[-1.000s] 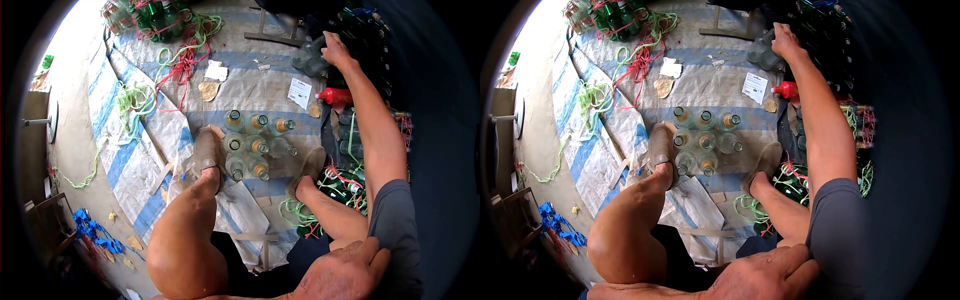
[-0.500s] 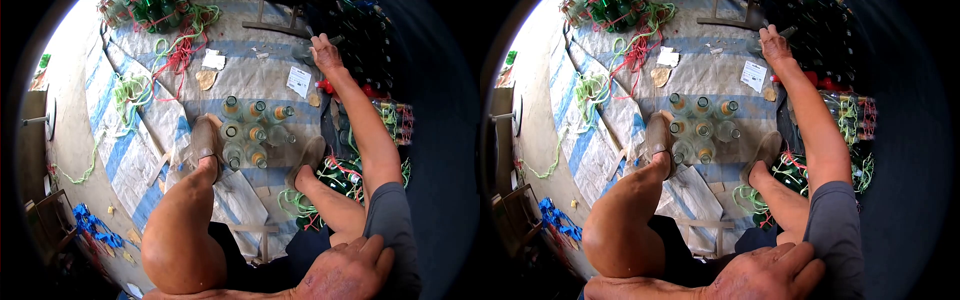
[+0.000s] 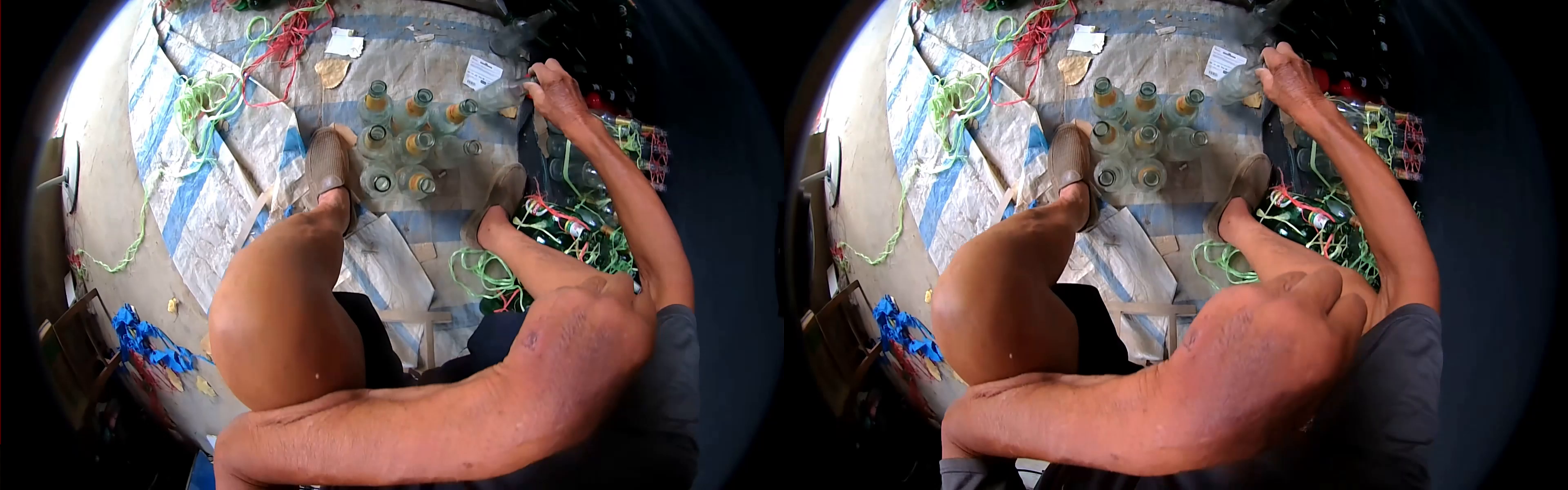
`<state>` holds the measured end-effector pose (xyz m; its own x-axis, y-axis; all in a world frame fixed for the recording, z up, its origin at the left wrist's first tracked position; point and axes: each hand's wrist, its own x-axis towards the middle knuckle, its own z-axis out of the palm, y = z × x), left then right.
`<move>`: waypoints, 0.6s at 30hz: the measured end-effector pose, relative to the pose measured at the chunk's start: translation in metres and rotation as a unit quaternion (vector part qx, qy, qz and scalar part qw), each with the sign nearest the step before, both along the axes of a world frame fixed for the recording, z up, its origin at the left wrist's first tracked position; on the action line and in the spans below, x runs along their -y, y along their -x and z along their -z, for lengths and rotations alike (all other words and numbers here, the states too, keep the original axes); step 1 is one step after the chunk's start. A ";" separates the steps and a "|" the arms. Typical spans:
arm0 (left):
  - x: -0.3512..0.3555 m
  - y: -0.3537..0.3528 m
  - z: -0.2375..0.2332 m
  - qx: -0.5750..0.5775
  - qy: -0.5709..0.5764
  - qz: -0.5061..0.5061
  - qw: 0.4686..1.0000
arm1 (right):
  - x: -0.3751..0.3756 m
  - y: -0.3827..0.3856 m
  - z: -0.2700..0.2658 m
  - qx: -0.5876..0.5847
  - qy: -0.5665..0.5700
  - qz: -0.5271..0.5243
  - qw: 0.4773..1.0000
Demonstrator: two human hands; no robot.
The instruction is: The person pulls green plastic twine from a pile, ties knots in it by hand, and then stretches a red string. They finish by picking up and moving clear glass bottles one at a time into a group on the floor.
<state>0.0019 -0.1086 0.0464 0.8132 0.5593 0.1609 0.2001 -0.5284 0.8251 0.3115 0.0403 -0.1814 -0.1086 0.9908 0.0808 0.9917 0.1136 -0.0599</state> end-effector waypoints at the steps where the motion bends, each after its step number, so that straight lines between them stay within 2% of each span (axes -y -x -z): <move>1: 0.000 0.001 0.000 0.005 -0.011 0.004 1.000 | 0.012 0.005 -0.006 -0.009 0.016 -0.007 1.000; 7: 0.014 0.000 0.005 -0.002 -0.022 0.018 1.000 | 0.080 0.049 -0.043 -0.061 0.098 -0.057 0.992; 18: 0.018 0.003 0.008 0.019 0.029 0.029 0.999 | 0.136 0.106 -0.031 -0.100 0.169 -0.126 0.973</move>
<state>-0.0008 -0.1270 0.0379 0.8386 0.5203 0.1614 0.1377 -0.4891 0.8613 0.2053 -0.0959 -0.1499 -0.3665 0.9087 -0.1998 0.8999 0.2916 -0.3243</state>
